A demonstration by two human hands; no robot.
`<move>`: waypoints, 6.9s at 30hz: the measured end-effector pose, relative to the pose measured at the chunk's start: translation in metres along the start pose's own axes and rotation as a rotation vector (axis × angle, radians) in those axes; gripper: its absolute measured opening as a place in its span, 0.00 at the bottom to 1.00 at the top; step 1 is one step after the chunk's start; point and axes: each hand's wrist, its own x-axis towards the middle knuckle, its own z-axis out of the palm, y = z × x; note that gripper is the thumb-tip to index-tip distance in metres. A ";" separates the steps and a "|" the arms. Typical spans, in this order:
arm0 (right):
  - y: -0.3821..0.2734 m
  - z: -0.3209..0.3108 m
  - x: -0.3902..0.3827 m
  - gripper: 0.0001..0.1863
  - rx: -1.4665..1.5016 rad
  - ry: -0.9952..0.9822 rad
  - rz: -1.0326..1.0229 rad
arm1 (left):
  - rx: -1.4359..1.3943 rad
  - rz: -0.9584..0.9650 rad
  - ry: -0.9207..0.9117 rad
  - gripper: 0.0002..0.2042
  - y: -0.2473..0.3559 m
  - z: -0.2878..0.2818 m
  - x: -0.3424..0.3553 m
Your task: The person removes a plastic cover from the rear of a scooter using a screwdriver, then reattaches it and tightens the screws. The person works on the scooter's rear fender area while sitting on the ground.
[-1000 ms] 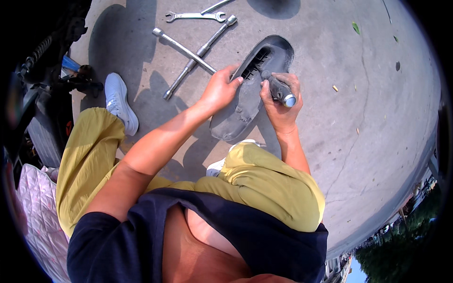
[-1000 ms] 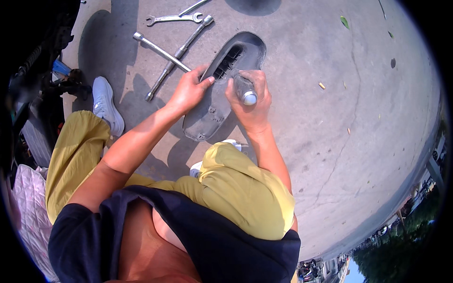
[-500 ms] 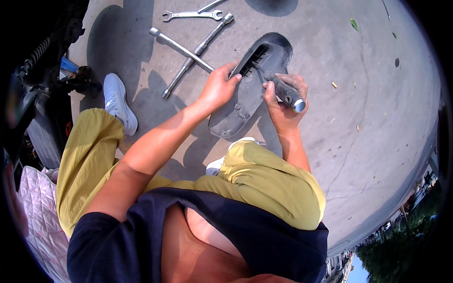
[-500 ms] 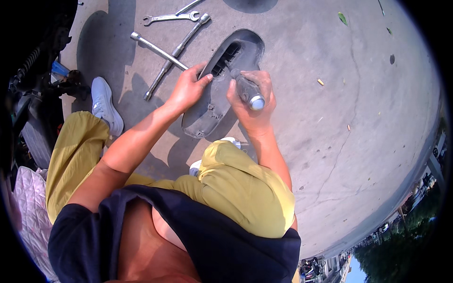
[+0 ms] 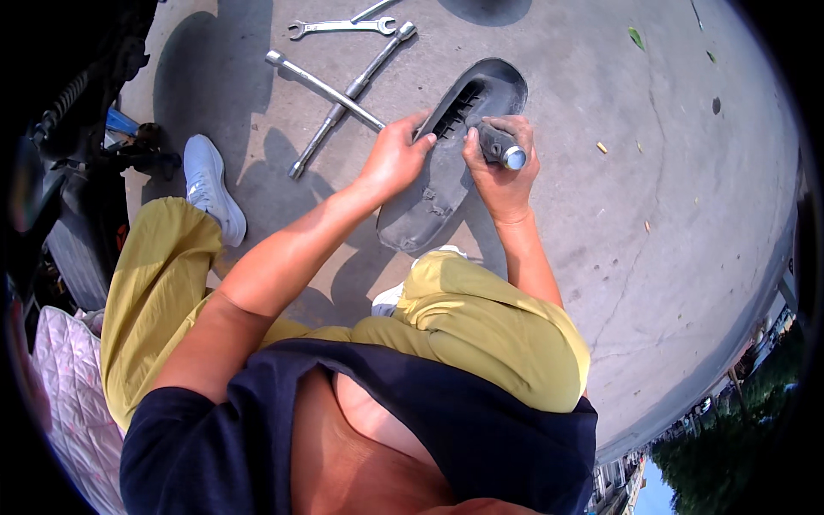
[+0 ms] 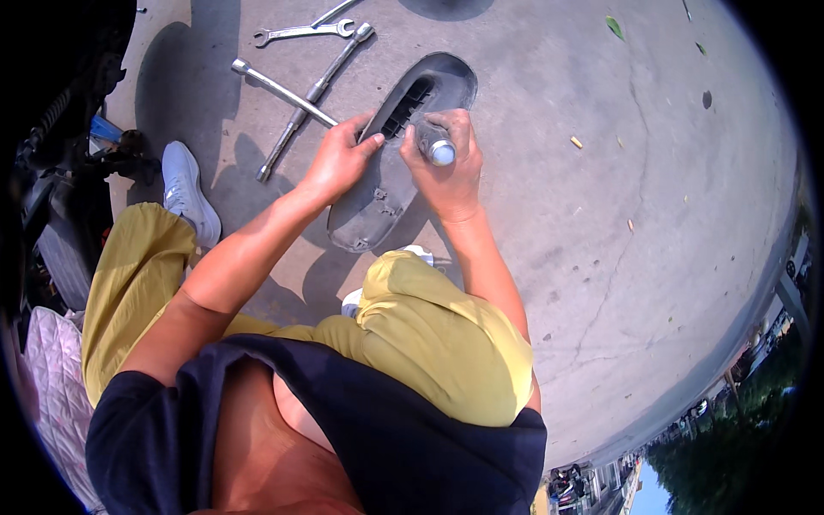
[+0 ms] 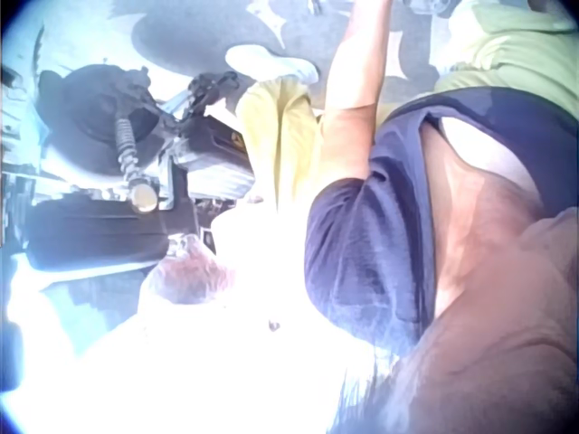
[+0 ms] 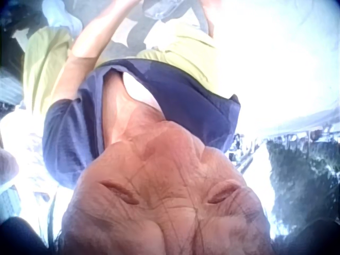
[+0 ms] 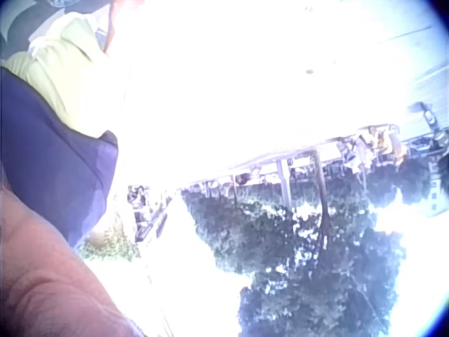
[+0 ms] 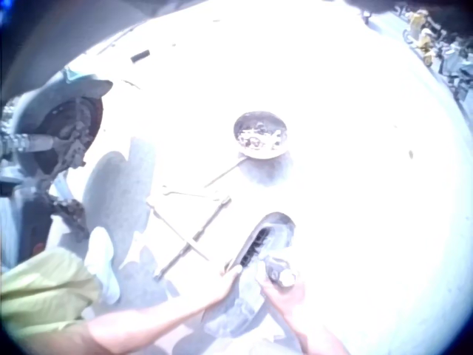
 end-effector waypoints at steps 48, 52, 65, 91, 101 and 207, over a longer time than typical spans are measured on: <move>0.010 -0.012 0.008 0.15 0.367 -0.111 0.723 | -0.312 -0.117 -0.051 0.16 -0.020 -0.028 -0.006; -0.025 -0.003 0.007 0.15 0.069 -0.133 0.516 | -0.071 -0.185 -0.015 0.18 -0.015 -0.042 0.009; -0.058 0.023 0.012 0.20 0.453 -0.346 0.282 | -0.906 -0.120 -0.039 0.11 -0.065 -0.051 0.056; -0.043 -0.055 0.034 0.20 0.683 0.262 0.457 | -1.270 -0.396 -0.391 0.14 -0.076 -0.082 0.037; -0.046 -0.053 0.027 0.15 0.562 0.218 0.385 | -1.436 -0.314 -0.469 0.19 -0.096 -0.088 0.037; 0.046 -0.051 -0.041 0.21 0.930 -0.432 1.082 | -1.000 -0.617 -0.608 0.46 -0.015 -0.154 0.103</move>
